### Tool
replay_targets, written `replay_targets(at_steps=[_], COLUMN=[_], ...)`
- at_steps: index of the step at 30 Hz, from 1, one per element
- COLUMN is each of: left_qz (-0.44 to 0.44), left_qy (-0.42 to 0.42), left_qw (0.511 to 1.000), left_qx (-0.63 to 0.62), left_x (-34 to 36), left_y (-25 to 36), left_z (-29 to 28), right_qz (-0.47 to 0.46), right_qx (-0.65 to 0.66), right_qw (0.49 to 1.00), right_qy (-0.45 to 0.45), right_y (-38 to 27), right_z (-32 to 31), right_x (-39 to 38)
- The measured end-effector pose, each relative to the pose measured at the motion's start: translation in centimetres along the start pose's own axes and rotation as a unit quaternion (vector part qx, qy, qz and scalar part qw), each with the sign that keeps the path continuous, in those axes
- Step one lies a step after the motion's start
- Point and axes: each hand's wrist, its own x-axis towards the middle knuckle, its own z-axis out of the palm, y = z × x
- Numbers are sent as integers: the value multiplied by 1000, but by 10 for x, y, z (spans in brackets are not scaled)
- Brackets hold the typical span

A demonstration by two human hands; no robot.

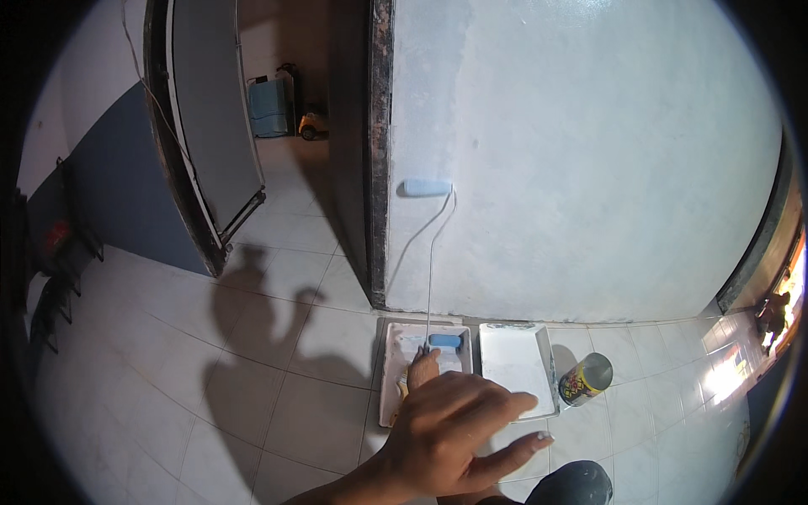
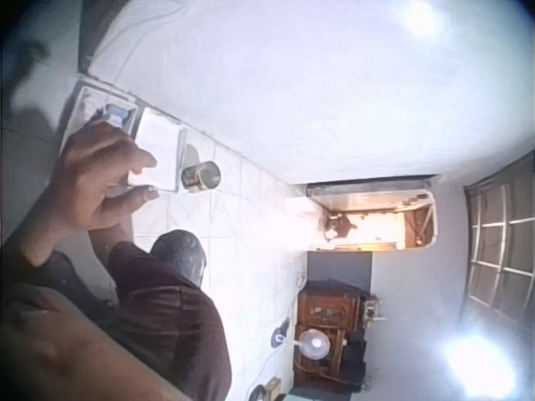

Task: The person paints a wall using a roller and a paint tray. They repeatedly dip the roller into the tray and apply white paint to the wall in vertical strokes.

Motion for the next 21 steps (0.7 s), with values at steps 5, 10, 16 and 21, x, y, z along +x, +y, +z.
replay_targets(at_steps=[5,10,16,21], left_qz=[-81,-131,-292,-332], left_qy=[33,83,24,-37], left_qw=[993,945,917,848], left_qx=[81,289,270,413], left_x=[5,45,162,152], left_y=[-42,-163,-204,-245], left_z=[-7,16,15,15], right_qz=[-36,-178,-348,-362], right_qx=[-36,-70,-81,-11], right_qw=[997,979,933,928], right_qy=[-61,-64,-35,-91], right_y=[-44,-169,-228,-212], right_z=[-36,-110,-150,-120], right_x=[20,107,134,101])
